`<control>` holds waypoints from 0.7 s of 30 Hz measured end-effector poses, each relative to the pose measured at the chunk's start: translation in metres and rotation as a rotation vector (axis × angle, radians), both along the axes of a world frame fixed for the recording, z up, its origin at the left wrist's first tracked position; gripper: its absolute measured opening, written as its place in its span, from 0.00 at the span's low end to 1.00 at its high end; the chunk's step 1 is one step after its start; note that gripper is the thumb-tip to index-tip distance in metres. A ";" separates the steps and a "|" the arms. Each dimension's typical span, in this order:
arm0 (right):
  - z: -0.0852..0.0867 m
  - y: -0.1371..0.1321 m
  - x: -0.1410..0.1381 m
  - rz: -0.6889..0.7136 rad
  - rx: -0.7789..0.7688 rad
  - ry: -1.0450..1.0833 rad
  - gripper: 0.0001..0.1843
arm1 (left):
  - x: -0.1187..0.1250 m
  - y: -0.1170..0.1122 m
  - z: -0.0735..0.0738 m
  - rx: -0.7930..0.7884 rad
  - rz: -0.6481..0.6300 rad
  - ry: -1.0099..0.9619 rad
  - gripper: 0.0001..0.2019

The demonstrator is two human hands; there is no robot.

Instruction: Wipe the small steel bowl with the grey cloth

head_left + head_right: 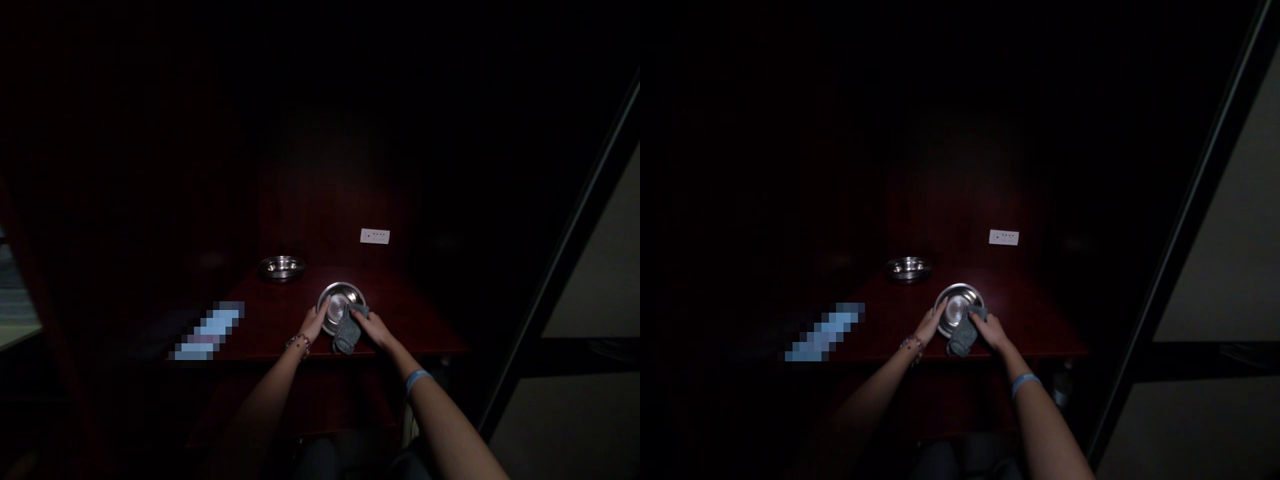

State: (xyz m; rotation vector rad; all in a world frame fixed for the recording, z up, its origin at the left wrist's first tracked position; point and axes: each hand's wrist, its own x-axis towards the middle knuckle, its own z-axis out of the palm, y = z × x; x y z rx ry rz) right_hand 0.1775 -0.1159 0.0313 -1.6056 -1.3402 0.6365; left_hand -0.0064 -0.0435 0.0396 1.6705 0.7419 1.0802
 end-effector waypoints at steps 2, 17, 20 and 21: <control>0.002 -0.001 -0.001 -0.012 -0.010 0.011 0.32 | 0.000 -0.001 0.000 -0.007 0.007 0.011 0.33; -0.006 0.008 0.000 -0.105 -0.010 -0.124 0.26 | -0.001 -0.003 0.003 0.008 0.001 0.030 0.32; -0.005 0.009 0.000 -0.129 -0.018 -0.147 0.24 | -0.002 -0.002 0.002 0.019 -0.025 0.021 0.32; -0.004 0.009 -0.001 -0.133 -0.017 -0.151 0.24 | -0.002 -0.002 0.002 0.016 -0.029 0.019 0.32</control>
